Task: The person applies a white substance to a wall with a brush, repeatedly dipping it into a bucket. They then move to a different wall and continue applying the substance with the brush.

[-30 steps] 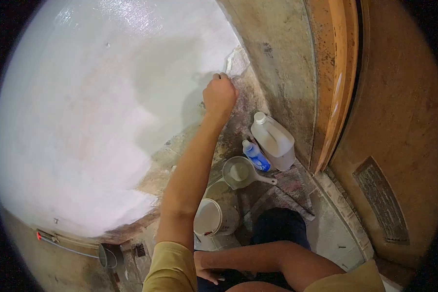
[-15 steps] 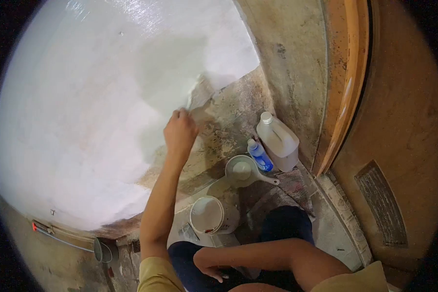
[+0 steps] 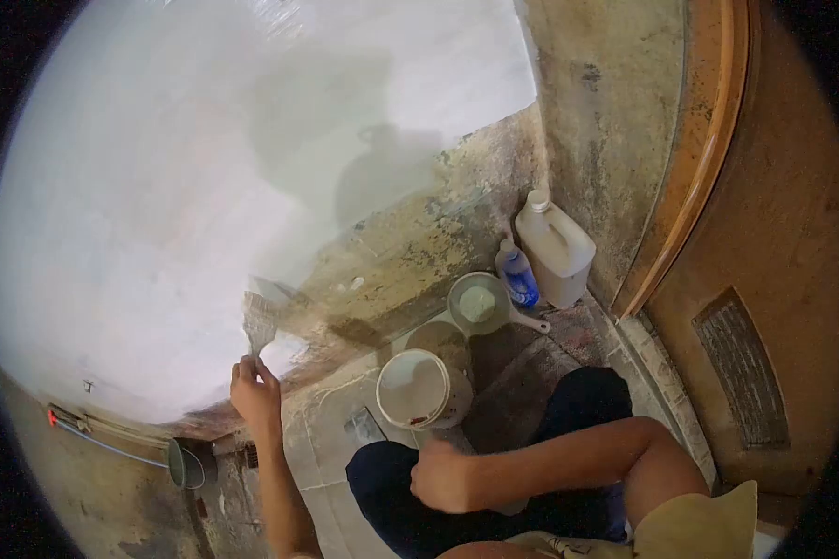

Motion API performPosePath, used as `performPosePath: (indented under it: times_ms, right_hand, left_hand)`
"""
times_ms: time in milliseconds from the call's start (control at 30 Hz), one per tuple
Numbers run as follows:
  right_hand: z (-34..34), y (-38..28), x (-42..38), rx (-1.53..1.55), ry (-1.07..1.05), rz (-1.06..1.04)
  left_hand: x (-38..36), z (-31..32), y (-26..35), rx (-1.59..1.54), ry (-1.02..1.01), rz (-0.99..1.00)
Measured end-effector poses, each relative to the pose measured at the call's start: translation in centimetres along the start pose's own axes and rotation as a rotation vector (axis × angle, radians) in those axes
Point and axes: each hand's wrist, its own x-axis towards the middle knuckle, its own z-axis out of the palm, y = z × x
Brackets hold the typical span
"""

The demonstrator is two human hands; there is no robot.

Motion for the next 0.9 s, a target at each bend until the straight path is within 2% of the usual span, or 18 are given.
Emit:
performPosePath:
  times_ms: [33, 100, 133, 167, 233, 333, 400, 467, 500, 533, 567, 600, 667, 700, 733, 767, 833, 900]
  right_hand:
    - [-1.1, 0.7, -0.6, -0.005, 0.016, 0.011]
    - [-1.2, 1.7, -1.2, -0.039, 0.170, 0.108]
    - [-1.3, 2.3, -0.9, -0.052, 0.151, 0.174]
    - [-1.2, 3.1, -0.4, -0.064, 0.132, 0.239]
    - [-0.9, 4.0, -0.3, -0.073, 0.059, 0.306]
    - [3.0, 6.6, 0.6, -0.013, -0.146, 0.244]
    - [5.2, 6.9, 0.7, 0.041, -0.247, 0.224]
    - [6.5, 6.6, 0.7, 0.034, -0.393, 0.094]
    - [6.4, 6.4, 0.7, 0.040, -0.402, 0.104]
    - [6.3, 6.3, 1.1, 0.086, -0.511, 0.114]
    - [6.1, 6.2, 1.5, 0.131, -0.618, 0.123]
    - [5.0, 6.4, 1.6, 0.138, -0.624, 0.128]
    - [3.0, 7.5, 0.9, 0.171, -0.613, 0.218]
    - [2.8, 7.6, 0.2, 0.184, -0.619, 0.226]
    - [2.9, 7.3, -0.6, 0.115, -0.387, 0.223]
    - [3.0, 7.0, -1.5, 0.046, -0.155, 0.226]
    - [2.5, 6.0, -4.3, 0.198, -0.076, 0.218]
    - [2.1, 5.2, -6.4, 0.340, 0.008, 0.188]
  left_hand:
    - [-0.3, -0.4, -0.2, -0.002, -0.011, -0.005]
    - [-0.4, -0.7, 0.5, -0.149, -0.128, 0.125]
    - [0.0, 0.1, 1.0, -0.261, -0.154, 0.118]
    - [0.7, 0.8, 1.3, -0.257, -0.231, 0.197]
    - [2.0, 1.5, 3.4, -0.224, -0.369, 0.346]
    - [3.8, 3.0, 7.3, -0.168, -0.627, 0.482]
    - [4.6, 4.2, 9.7, -0.215, -0.709, 0.536]
    - [5.7, 5.0, 12.5, -0.256, -0.685, 0.562]
    - [6.3, 4.5, 14.2, -0.365, -0.629, 0.586]
    - [6.7, 4.3, 15.7, -0.474, -0.571, 0.604]
    - [7.1, 5.0, 17.1, -0.486, -0.571, 0.603]
    - [7.6, 5.7, 18.5, -0.581, -0.558, 0.601]
    - [6.4, 7.2, 20.6, -0.688, -0.551, 0.598]
    - [4.8, 8.4, 21.7, -0.862, -0.447, 0.555]
    - [3.2, 9.5, 22.4, -1.035, -0.348, 0.509]
    - [1.9, 10.0, 22.8, -1.053, -0.365, 0.516]
    - [-0.3, 10.8, 22.7, -0.842, -0.502, 0.394]
    - [-1.7, 11.9, 22.1, -0.829, -0.446, 0.422]
